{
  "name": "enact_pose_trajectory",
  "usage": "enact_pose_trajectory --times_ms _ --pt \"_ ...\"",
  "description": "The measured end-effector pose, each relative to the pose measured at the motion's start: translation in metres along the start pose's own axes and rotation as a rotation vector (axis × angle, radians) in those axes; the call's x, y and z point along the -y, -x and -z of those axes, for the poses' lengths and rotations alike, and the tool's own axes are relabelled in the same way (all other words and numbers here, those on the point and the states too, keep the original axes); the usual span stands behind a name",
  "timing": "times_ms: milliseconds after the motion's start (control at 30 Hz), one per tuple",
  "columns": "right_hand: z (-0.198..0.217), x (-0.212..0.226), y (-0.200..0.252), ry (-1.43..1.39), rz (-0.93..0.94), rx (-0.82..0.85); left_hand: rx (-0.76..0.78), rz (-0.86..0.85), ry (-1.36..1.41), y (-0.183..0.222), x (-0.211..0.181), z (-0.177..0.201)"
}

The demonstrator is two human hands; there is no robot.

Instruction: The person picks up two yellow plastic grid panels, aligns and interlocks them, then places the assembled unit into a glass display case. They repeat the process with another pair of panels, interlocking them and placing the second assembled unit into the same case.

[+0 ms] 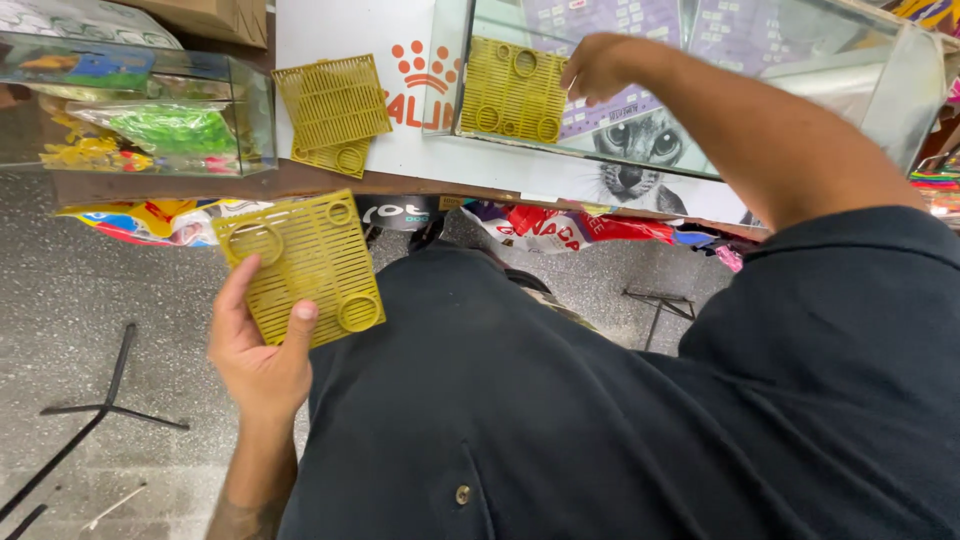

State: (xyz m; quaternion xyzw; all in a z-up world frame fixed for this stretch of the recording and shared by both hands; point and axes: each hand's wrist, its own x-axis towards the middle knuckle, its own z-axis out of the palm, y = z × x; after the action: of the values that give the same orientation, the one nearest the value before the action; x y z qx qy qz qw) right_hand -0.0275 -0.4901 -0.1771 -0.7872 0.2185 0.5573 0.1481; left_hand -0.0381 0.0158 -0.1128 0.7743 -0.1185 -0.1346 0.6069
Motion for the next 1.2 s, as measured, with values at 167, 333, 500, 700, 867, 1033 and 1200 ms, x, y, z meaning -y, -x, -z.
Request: enact_pose_trajectory --times_ms 167,333,500,700,867,1033,1200 --pt "0.023 0.000 0.093 -0.272 0.122 -0.116 0.083 -0.011 0.104 -0.016 -0.011 -0.011" --pt "-0.046 0.044 0.195 -0.291 0.901 -0.937 0.310 0.060 0.500 -0.033 -0.027 -0.032" --pt "-0.134 0.139 0.227 -0.396 0.807 -1.001 0.488 0.029 0.435 -0.045 -0.037 -0.036" --pt "-0.168 0.180 0.228 -0.240 0.600 -1.281 0.601 0.006 0.543 -0.050 -0.025 -0.033" --pt "-0.173 0.199 0.228 -0.046 0.553 -1.259 0.649 0.004 0.515 -0.050 -0.024 -0.023" --pt "-0.174 0.206 0.222 -0.006 0.576 -1.196 0.652 -0.001 0.500 -0.046 -0.031 -0.018" --pt "-0.171 0.189 0.220 -0.104 0.679 -1.295 0.779 -0.030 0.438 -0.050 -0.041 -0.019"
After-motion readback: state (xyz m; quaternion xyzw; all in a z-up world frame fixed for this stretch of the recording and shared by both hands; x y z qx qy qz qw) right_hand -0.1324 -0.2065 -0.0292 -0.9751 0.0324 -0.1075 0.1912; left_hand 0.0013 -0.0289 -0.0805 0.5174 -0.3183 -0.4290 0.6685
